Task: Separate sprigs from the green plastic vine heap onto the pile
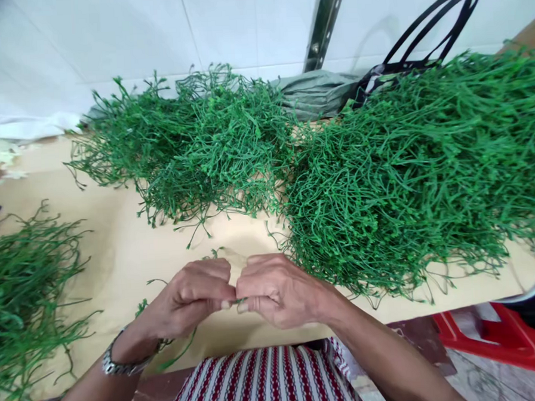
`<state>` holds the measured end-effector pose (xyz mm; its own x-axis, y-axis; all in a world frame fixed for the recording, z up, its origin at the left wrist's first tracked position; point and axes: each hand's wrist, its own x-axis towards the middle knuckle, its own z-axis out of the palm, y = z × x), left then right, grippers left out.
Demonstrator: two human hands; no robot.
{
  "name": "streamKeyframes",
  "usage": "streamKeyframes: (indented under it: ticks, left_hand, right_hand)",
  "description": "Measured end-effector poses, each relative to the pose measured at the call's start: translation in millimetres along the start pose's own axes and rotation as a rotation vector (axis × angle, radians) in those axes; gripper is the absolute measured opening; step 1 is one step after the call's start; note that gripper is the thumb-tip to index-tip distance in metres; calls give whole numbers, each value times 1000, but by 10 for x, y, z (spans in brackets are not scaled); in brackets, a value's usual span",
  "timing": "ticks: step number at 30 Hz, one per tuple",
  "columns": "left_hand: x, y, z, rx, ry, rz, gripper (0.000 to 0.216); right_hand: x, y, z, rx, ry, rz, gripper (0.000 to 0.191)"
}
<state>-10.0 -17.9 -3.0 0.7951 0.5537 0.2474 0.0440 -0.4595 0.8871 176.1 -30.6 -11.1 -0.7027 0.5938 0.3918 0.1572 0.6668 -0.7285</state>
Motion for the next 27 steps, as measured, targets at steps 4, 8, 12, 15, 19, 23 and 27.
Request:
streamKeyframes:
  ticks: [4,8,12,15,19,23,27]
  left_hand:
    - [-25,22,26,-334,-92,4,29]
    - [-22,2,24,-558,-30,-45,19]
    - [38,-58,-36,-544,230,-223,12]
    - [102,-147,-33,-519,467,-294,9]
    - [184,-224,43,-614,616,-334,9]
    - [241,-215,107,-662,712,-357,7]
    - [216,-184,106,-605,689,-366,8]
  right_hand:
    - [-17,10,97,424,-41,-47,34]
    - [-103,46,102,526,-228,-17,30]
    - [-189,90,-32,520,61,259,22]
    - [-172,105,-43,395,326,452,18]
    - [-58,92,147,208,399,518,16]
    - [49,97,340,218,415,604,18]
    - [75,116,364,196,508,621,16]
